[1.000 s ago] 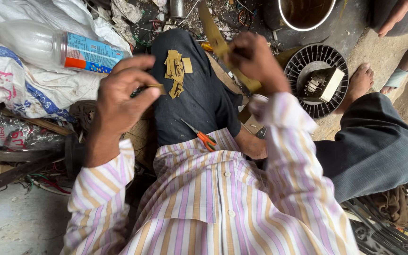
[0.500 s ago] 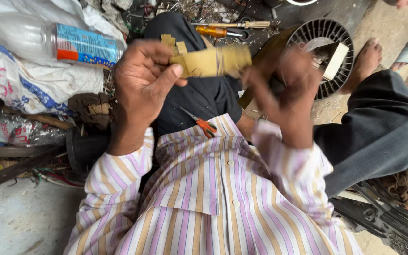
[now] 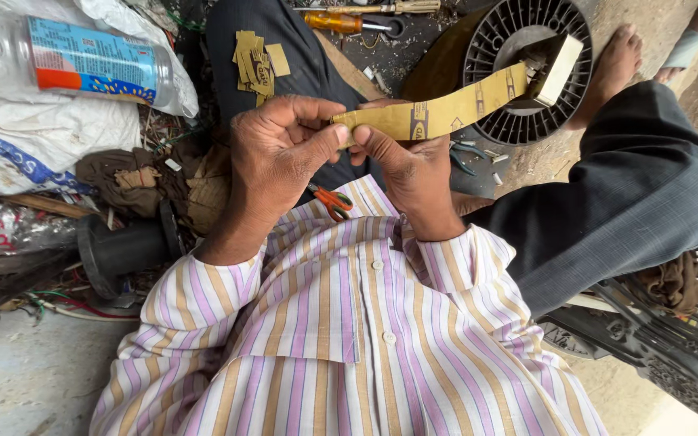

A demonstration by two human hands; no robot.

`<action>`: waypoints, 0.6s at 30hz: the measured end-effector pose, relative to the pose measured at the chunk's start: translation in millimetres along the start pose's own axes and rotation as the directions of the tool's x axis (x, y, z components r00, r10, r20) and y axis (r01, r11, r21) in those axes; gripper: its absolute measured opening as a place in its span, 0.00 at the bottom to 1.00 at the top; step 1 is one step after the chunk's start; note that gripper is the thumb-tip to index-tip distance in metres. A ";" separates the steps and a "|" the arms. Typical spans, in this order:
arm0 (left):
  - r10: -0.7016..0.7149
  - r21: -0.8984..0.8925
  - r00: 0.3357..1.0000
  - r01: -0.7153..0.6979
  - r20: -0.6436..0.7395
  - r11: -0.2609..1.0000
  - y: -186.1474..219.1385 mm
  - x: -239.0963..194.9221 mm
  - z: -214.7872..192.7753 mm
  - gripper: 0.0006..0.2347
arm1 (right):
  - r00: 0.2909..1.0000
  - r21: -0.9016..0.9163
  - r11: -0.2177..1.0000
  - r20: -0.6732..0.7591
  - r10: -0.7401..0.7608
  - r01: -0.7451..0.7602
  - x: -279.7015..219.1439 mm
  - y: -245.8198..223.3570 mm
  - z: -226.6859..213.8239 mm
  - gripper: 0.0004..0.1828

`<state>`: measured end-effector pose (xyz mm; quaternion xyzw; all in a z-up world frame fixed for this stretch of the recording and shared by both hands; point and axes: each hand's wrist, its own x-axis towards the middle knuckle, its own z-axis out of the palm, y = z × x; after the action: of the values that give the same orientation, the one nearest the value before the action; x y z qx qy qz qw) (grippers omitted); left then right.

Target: The person cuts a strip of insulating tape into small rectangular pieces using scissors. They then insert these pieces into the slots of a motor stator core and use a wooden stick to press them into place.

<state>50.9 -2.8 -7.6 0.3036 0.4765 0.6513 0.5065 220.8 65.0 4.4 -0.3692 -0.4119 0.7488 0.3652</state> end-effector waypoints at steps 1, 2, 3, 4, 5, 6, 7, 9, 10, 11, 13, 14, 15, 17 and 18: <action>-0.018 0.036 1.000 0.018 0.001 0.999 0.0 1.7 0.6 0.08 | 1.000 0.020 1.000 -0.005 0.012 -0.012 2.1 -0.7 -1.9 0.14; -0.037 0.073 0.999 0.037 0.002 0.997 0.9 3.0 -0.5 0.07 | 1.000 0.045 0.999 -0.004 0.029 -0.029 2.5 -0.5 -2.3 0.14; -0.055 0.105 0.999 0.054 0.001 0.993 0.6 4.9 -0.3 0.07 | 0.999 0.065 0.997 -0.002 0.047 -0.047 3.5 -1.5 -3.9 0.14; -0.052 0.097 0.999 0.051 0.011 0.994 0.2 6.8 -0.1 0.07 | 0.998 0.085 0.994 0.000 0.065 -0.064 4.4 -2.8 -5.7 0.14; -0.054 0.091 0.998 0.051 0.022 0.995 0.6 7.6 -1.3 0.07 | 0.998 0.087 0.994 0.007 0.064 -0.064 4.1 -3.5 -6.8 0.14; -0.055 0.085 0.998 0.052 0.032 0.995 0.3 8.7 -0.8 0.07 | 0.998 0.088 0.994 0.014 0.063 -0.064 4.1 -4.5 -8.0 0.14; -0.072 0.065 0.997 0.069 0.035 0.995 1.7 9.2 -2.4 0.07 | 0.998 0.095 0.993 0.025 0.062 -0.064 4.6 -3.4 -6.4 0.15; -0.104 0.020 0.994 0.103 0.046 0.994 3.5 10.6 -3.4 0.08 | 0.998 0.081 0.995 0.045 0.046 -0.050 5.2 -2.3 -4.1 0.14; -0.107 0.020 0.993 0.106 0.049 0.994 4.4 10.8 -4.4 0.08 | 0.998 0.071 0.997 0.054 0.038 -0.041 5.8 -2.2 -4.1 0.13; -0.112 0.018 0.992 0.112 0.056 0.994 3.8 10.9 -3.6 0.08 | 0.998 0.066 0.997 0.039 0.049 -0.052 5.4 -2.6 -5.8 0.13; -0.140 -0.013 0.989 0.141 0.056 0.990 2.1 11.3 -1.7 0.09 | 0.997 0.066 0.995 0.015 0.072 -0.073 5.1 -2.9 -8.0 0.14; -0.163 -0.042 0.985 0.165 0.049 0.985 1.9 11.2 -2.0 0.09 | 0.997 0.075 0.994 -0.005 0.075 -0.074 5.3 -2.4 -7.9 0.14; -0.185 -0.065 0.982 0.187 0.036 0.980 2.2 10.8 -3.8 0.10 | 0.997 0.090 0.993 -0.018 0.081 -0.080 6.4 -1.6 -6.9 0.14; -0.163 -0.076 0.985 0.167 0.051 0.983 0.7 10.8 -5.0 0.09 | 0.996 0.109 0.990 -0.021 0.089 -0.086 7.1 -2.0 -6.6 0.13; -0.151 -0.084 0.987 0.156 0.058 0.984 -0.5 10.7 -5.0 0.09 | 0.996 0.115 0.990 -0.011 0.089 -0.087 7.0 -2.0 -6.5 0.12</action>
<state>43.5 5.8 -10.8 0.2599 0.4560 0.6227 0.5802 223.6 74.0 1.9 -0.3716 -0.3489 0.7833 0.3557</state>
